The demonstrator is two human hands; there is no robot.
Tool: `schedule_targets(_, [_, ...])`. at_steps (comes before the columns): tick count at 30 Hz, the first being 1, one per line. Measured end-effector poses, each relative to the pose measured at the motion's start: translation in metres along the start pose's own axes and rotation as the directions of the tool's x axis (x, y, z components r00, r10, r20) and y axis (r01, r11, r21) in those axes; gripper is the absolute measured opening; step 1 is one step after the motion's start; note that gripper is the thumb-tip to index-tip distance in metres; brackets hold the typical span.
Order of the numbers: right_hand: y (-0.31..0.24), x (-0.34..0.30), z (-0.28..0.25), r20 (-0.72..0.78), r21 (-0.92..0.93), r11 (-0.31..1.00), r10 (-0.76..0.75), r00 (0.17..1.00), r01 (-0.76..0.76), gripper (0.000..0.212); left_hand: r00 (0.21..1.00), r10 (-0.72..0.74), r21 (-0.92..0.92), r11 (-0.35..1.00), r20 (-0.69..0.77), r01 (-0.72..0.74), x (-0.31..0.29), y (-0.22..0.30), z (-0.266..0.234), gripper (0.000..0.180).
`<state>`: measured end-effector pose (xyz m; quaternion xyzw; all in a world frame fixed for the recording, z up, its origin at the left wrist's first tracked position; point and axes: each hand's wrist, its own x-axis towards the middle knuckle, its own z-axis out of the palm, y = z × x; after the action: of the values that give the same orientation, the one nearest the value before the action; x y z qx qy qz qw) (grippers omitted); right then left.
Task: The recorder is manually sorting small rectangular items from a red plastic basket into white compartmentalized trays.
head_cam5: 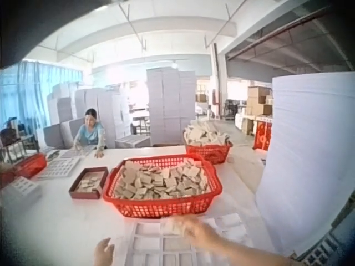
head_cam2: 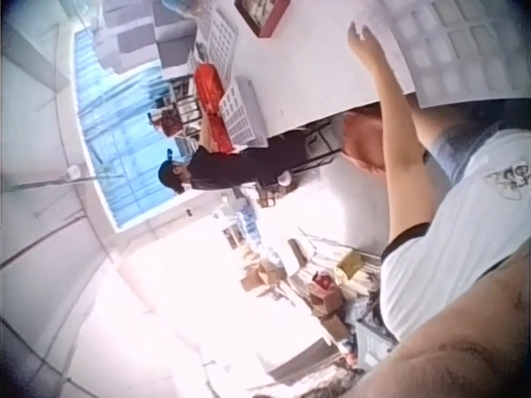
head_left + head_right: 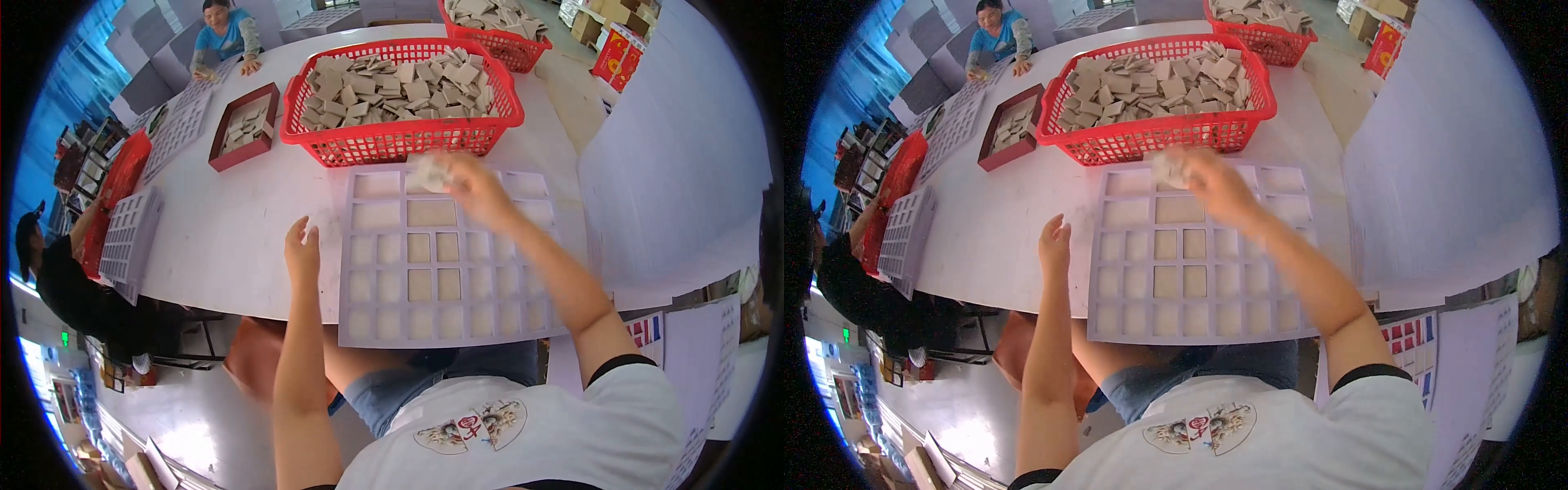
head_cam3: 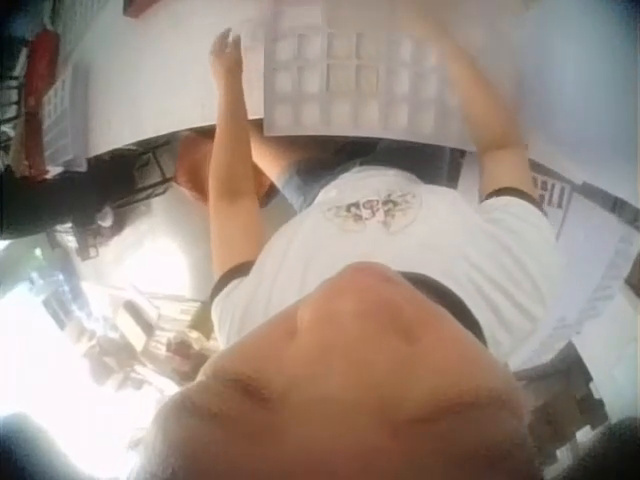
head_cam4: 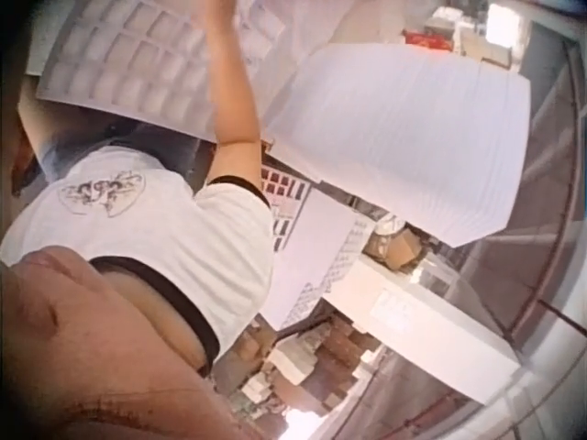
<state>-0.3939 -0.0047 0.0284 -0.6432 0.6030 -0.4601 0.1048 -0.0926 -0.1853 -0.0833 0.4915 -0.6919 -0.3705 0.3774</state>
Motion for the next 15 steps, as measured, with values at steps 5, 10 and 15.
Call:
schedule_targets(5, [-0.028,-0.063,0.033,0.264,-0.437,0.833,-0.242,0.934,0.339,0.041,0.956,0.271,-0.142,0.957,0.116,-0.254,-0.080,0.081,0.010,0.030])
schedule_targets(10, [-0.047,-0.073,0.031,0.166,-0.539,0.812,-0.158,0.973,0.224,0.038,0.895,0.328,-0.140,0.944,0.302,-0.298,-0.105,0.117,0.039,0.033])
schedule_targets(15, [-0.039,-0.065,0.041,0.002,-0.316,0.943,-0.112,0.994,0.107,0.021,0.860,0.389,-0.043,0.916,0.329,-0.398,-0.091,0.110,0.069,0.039])
